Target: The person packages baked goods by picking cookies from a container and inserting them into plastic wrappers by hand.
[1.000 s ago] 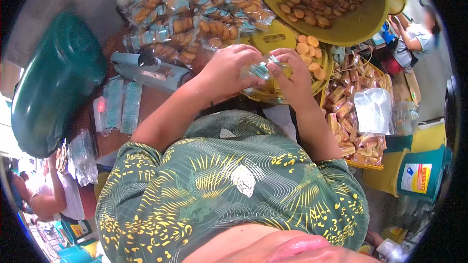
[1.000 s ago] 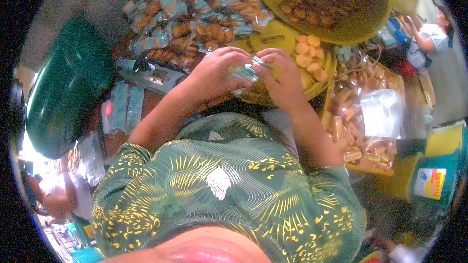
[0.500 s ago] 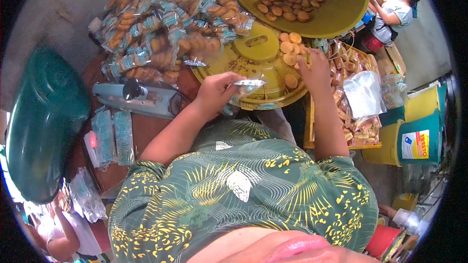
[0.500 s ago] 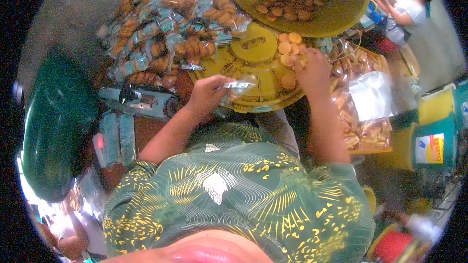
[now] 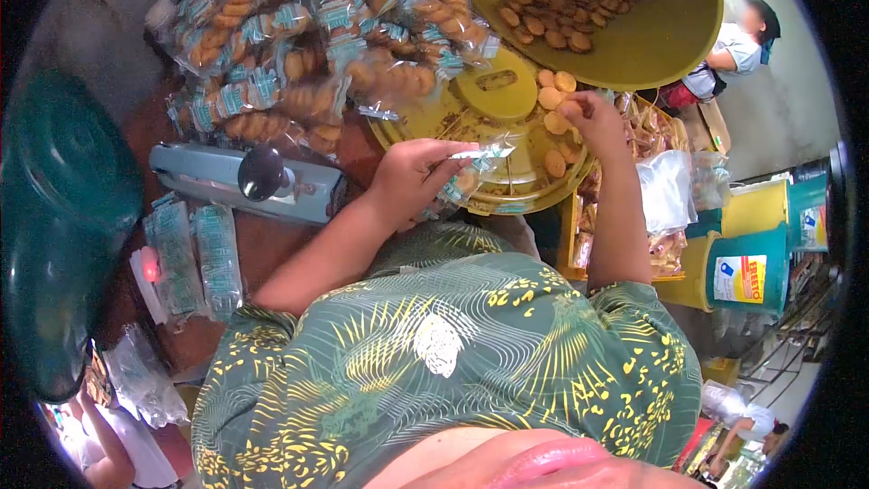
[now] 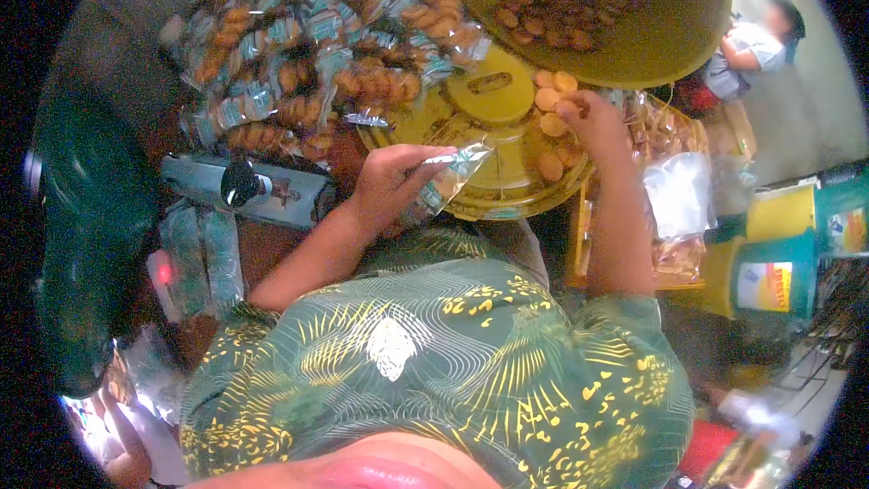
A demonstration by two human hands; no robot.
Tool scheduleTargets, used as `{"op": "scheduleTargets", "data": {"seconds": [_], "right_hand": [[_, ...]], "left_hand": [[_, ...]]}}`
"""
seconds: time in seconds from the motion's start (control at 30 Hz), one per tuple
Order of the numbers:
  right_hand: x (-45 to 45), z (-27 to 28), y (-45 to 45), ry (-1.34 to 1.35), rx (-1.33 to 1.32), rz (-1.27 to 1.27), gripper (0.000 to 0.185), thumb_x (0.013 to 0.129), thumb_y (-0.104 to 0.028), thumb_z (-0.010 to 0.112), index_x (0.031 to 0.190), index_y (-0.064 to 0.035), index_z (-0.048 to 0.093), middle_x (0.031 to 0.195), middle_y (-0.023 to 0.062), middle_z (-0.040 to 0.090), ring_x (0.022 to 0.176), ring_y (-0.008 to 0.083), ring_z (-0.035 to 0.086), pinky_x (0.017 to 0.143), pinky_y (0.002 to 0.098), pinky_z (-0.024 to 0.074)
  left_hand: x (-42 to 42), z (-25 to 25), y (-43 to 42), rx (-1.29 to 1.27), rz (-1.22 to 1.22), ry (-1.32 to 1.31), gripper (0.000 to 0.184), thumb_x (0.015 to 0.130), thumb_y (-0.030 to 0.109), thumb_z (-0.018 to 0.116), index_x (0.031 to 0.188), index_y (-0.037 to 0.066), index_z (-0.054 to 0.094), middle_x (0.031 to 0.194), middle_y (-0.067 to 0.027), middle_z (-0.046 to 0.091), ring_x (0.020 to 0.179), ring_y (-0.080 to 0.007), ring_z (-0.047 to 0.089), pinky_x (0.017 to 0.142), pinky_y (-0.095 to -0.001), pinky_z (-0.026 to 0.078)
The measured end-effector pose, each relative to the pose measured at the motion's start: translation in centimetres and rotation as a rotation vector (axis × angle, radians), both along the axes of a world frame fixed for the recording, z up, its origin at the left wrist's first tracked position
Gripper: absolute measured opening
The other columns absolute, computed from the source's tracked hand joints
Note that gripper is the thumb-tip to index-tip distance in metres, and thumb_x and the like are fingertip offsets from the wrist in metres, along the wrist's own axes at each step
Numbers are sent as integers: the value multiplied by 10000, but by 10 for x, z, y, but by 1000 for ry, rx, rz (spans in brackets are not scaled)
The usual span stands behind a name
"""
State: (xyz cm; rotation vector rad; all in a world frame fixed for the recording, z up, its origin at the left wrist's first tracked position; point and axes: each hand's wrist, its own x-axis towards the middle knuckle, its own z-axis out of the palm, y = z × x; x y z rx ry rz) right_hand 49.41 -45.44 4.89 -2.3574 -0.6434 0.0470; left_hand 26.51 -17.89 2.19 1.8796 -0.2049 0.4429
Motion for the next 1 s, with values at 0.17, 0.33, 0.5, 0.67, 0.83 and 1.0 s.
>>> {"op": "scheduleTargets", "data": {"seconds": [0.17,0.33,0.5,0.67,0.83,1.0], "right_hand": [[5,-11,-1,72,-215,-14,289,872,-195,731,1094,-25,659,928,71,677,821,135,616,731,297,513],[-28,25,7,117,-141,-38,239,872,-141,723,1060,-10,655,933,58,678,822,125,624,730,274,515],[-47,40,7,156,167,188,207,841,-135,749,1009,-34,682,947,54,704,882,144,641,791,284,508],[-84,66,47,0,138,509,235,791,6,745,1011,-32,673,953,37,684,881,121,612,813,267,486],[-101,60,88,71,100,598,215,765,-84,794,944,-42,682,923,35,667,860,134,605,779,278,473],[-102,40,108,128,202,621,197,786,-89,778,901,-23,631,953,56,627,879,167,581,816,281,460]], "left_hand": [[0,-2,-2,-139,17,-1,226,907,67,627,1121,56,701,1009,-148,722,910,-239,711,821,-328,546],[2,-9,1,28,2,-63,240,920,107,636,1150,63,692,992,-151,722,884,-234,714,792,-325,549],[1,-8,-2,58,-16,-2,277,912,145,655,1180,81,684,964,-158,719,855,-246,714,766,-326,546],[-1,-5,-2,140,-45,-12,296,917,180,656,1201,97,675,923,-176,706,799,-258,705,747,-336,543],[5,-16,-7,-124,-122,112,409,914,199,676,1294,69,600,949,-84,697,799,-184,662,730,-323,530],[9,-19,-4,-731,-444,449,559,903,161,686,1392,51,440,1116,-21,614,947,-122,610,804,-304,524]]}}
